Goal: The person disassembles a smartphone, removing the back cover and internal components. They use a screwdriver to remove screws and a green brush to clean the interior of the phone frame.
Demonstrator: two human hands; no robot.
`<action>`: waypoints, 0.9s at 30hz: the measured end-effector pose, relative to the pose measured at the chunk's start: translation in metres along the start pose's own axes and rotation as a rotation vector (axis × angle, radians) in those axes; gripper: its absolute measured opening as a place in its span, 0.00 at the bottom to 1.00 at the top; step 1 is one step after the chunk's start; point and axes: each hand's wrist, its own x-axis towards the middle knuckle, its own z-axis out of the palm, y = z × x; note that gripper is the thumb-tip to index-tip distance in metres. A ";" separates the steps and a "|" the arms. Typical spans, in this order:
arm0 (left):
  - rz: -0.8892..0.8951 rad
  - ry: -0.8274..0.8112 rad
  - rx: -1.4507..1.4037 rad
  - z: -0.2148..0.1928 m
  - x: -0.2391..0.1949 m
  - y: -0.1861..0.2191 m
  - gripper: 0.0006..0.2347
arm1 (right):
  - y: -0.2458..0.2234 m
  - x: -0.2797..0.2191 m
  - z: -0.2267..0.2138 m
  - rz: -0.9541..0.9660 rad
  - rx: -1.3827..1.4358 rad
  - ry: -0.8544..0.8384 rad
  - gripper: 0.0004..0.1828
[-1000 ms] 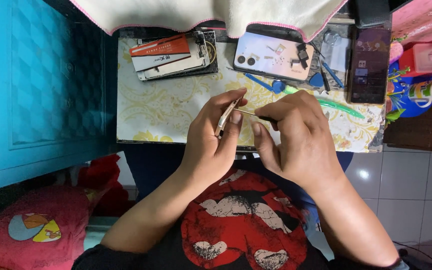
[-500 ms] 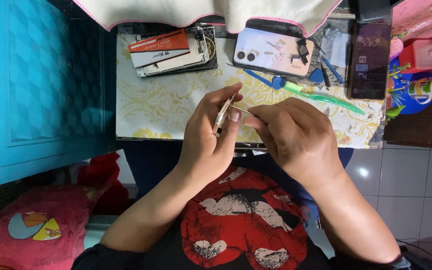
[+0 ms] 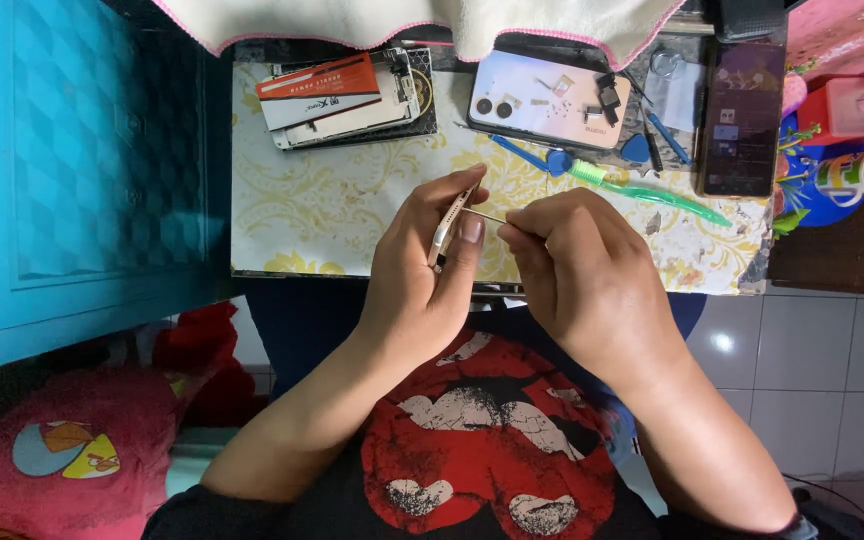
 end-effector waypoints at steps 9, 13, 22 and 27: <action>-0.095 -0.033 -0.031 -0.001 -0.001 -0.007 0.18 | 0.011 0.004 0.004 -0.050 0.144 0.189 0.04; -0.151 -0.035 -0.092 0.003 -0.002 -0.010 0.17 | 0.012 0.004 0.001 -0.007 0.192 0.173 0.05; -0.267 -0.101 -0.283 0.009 0.001 -0.010 0.22 | 0.016 0.009 -0.008 -0.035 0.135 0.095 0.06; -0.375 -0.100 -0.345 0.007 0.004 -0.019 0.24 | 0.022 0.009 -0.005 0.006 0.108 0.119 0.07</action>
